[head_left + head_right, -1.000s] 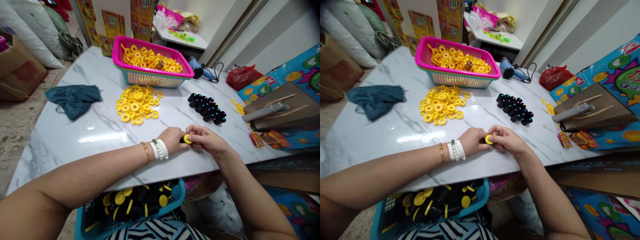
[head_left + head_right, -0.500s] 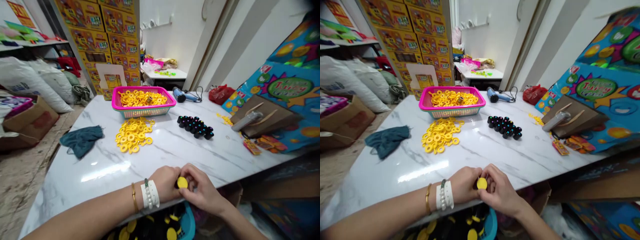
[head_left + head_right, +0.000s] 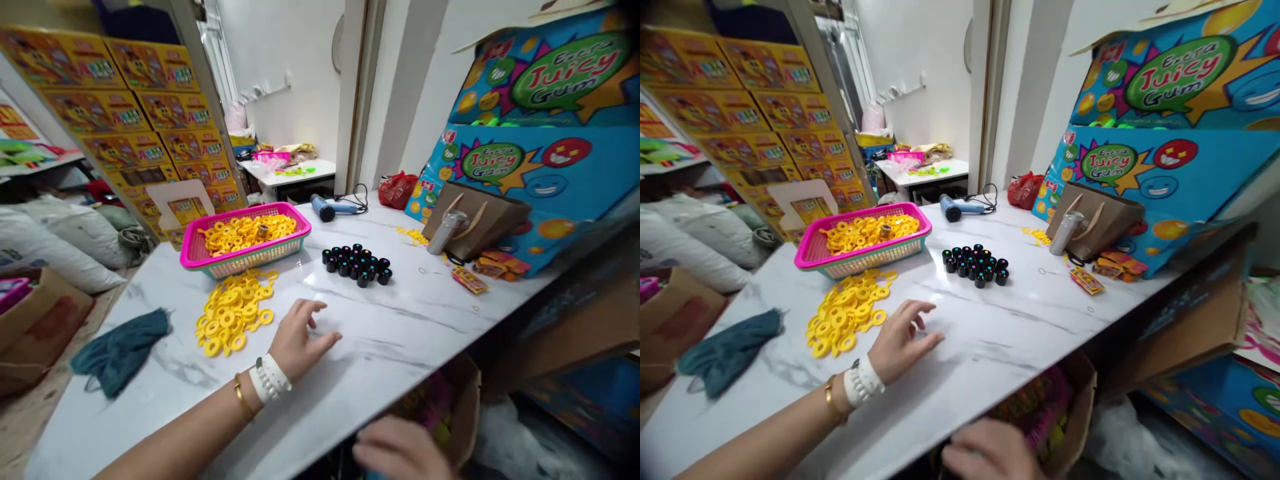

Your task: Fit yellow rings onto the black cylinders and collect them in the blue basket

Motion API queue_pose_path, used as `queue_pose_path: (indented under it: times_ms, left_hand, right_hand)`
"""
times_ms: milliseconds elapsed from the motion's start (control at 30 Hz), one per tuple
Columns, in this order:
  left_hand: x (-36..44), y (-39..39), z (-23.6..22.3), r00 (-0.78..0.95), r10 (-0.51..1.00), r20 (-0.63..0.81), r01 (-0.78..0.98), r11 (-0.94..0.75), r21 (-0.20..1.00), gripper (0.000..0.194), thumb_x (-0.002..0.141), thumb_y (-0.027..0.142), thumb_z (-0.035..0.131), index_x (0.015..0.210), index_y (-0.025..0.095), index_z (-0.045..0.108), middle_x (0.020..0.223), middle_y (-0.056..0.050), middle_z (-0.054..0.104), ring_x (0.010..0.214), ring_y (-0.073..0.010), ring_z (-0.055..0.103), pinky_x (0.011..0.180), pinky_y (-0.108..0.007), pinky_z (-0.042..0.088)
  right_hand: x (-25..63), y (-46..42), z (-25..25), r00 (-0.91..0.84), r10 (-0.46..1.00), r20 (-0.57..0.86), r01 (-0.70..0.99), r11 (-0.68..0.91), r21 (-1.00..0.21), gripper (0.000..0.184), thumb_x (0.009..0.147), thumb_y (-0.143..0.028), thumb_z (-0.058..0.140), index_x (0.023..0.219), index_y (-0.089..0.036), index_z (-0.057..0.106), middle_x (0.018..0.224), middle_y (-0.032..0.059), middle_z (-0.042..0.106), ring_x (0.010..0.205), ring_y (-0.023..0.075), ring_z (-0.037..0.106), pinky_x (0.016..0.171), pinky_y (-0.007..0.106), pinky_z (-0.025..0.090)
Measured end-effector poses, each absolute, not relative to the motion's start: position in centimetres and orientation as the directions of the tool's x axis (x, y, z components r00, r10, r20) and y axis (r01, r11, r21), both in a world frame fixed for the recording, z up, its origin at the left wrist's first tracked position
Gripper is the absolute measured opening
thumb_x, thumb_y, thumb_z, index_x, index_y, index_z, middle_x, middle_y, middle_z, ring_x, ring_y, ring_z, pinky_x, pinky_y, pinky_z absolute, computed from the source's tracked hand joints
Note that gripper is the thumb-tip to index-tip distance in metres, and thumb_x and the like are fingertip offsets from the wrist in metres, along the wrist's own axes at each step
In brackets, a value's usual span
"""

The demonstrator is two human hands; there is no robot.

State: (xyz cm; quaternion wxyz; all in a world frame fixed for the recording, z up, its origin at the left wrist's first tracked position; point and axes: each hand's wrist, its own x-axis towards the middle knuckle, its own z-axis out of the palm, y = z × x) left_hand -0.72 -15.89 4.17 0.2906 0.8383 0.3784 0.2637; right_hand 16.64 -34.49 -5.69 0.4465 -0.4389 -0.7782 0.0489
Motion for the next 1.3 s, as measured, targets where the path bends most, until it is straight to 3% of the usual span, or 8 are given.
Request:
queue_pose_path:
  times_ms: [67, 167, 267, 467, 733, 1067, 1167, 1300]
  left_hand:
    - [0.9, -14.2, 3.0, 0.496, 0.805, 0.326, 0.462, -0.562, 0.685, 0.055, 0.072, 0.043, 0.072, 0.118, 0.019, 0.053, 0.115, -0.01, 0.053, 0.093, -0.0208, 0.059, 0.08, -0.037, 0.053]
    - [3.8, -12.4, 1.1, 0.423, 0.836, 0.349, 0.469, -0.532, 0.706, 0.063, 0.067, 0.044, 0.076, 0.116, 0.016, 0.05, 0.114, -0.012, 0.051, 0.107, -0.027, 0.055, 0.093, -0.045, 0.05]
    - [6.7, -11.0, 0.0, 0.315, 0.869, 0.382, 0.489, -0.493, 0.72, 0.082, 0.061, 0.046, 0.08, 0.126, 0.012, 0.042, 0.125, -0.017, 0.046, 0.126, -0.0334, 0.044, 0.108, -0.05, 0.039]
    - [10.2, -9.0, 0.0, 0.281, 0.914, 0.294, 0.574, -0.405, 0.712, 0.129, 0.047, 0.054, 0.086, 0.145, 0.014, 0.014, 0.152, -0.025, 0.014, 0.145, -0.0424, 0.011, 0.117, -0.052, 0.021]
    - [11.3, -11.1, -0.1, 0.296, 0.91, 0.29, 0.695, -0.413, 0.588, 0.095, 0.061, 0.053, 0.08, 0.132, 0.009, 0.035, 0.13, -0.021, 0.049, 0.128, -0.0342, 0.043, 0.111, -0.048, 0.03]
    - [12.3, -10.9, 0.7, 0.266, 0.935, 0.234, 0.692, -0.354, 0.629, 0.08, 0.058, 0.054, 0.082, 0.116, 0.012, 0.046, 0.117, -0.017, 0.06, 0.118, -0.0323, 0.052, 0.106, -0.045, 0.034]
    - [12.3, -10.9, 0.6, 0.236, 0.94, 0.245, 0.681, -0.34, 0.648, 0.085, 0.057, 0.054, 0.082, 0.12, 0.012, 0.044, 0.119, -0.017, 0.059, 0.119, -0.0331, 0.051, 0.105, -0.045, 0.035]
    - [12.3, -10.7, 0.2, 0.212, 0.934, 0.289, 0.685, -0.353, 0.637, 0.112, 0.051, 0.057, 0.084, 0.136, 0.009, 0.03, 0.135, -0.022, 0.047, 0.128, -0.0363, 0.043, 0.109, -0.047, 0.032]
  right_hand:
    - [21.0, -31.6, -2.9, -0.001, 0.73, 0.684, 0.659, 0.515, -0.548, 0.061, 0.075, -0.05, 0.075, 0.128, -0.027, 0.059, 0.11, 0.0119, 0.068, 0.1, 0.0299, 0.065, 0.088, 0.039, 0.054]
    - [27.8, -24.6, 0.2, 0.298, 0.733, 0.611, 0.45, 0.456, -0.768, 0.059, 0.079, -0.058, 0.067, 0.126, -0.024, 0.057, 0.119, 0.0135, 0.061, 0.109, 0.0305, 0.06, 0.094, 0.045, 0.051]
    - [32.3, -16.7, 0.7, 0.465, 0.791, 0.398, 0.231, 0.326, -0.917, 0.057, 0.079, -0.067, 0.06, 0.115, -0.023, 0.059, 0.122, 0.012, 0.061, 0.119, 0.0291, 0.056, 0.101, 0.046, 0.046]
    - [33.5, -8.5, -0.8, 0.432, 0.859, 0.274, 0.167, 0.222, -0.961, 0.061, 0.08, -0.076, 0.048, 0.104, -0.022, 0.063, 0.112, 0.012, 0.069, 0.11, 0.0274, 0.064, 0.099, 0.045, 0.047]
    - [32.0, -9.7, -1.2, 0.391, 0.882, 0.263, 0.287, 0.155, -0.945, 0.06, 0.08, -0.071, 0.055, 0.108, -0.019, 0.066, 0.106, 0.0091, 0.072, 0.109, 0.0263, 0.061, 0.104, 0.044, 0.04]
    - [31.5, -8.5, -0.9, 0.353, 0.903, 0.246, 0.293, 0.143, -0.945, 0.06, 0.077, -0.071, 0.057, 0.106, -0.018, 0.064, 0.104, 0.009, 0.072, 0.103, 0.025, 0.064, 0.096, 0.04, 0.046]
    - [30.9, -9.0, -0.5, 0.341, 0.908, 0.244, 0.304, 0.139, -0.942, 0.058, 0.075, -0.068, 0.062, 0.106, -0.018, 0.065, 0.1, 0.0082, 0.072, 0.102, 0.0252, 0.064, 0.096, 0.04, 0.046]
    - [30.4, -9.4, -0.4, 0.343, 0.906, 0.249, 0.312, 0.141, -0.94, 0.055, 0.076, -0.065, 0.062, 0.104, -0.018, 0.067, 0.103, 0.0078, 0.072, 0.103, 0.025, 0.063, 0.096, 0.039, 0.046]
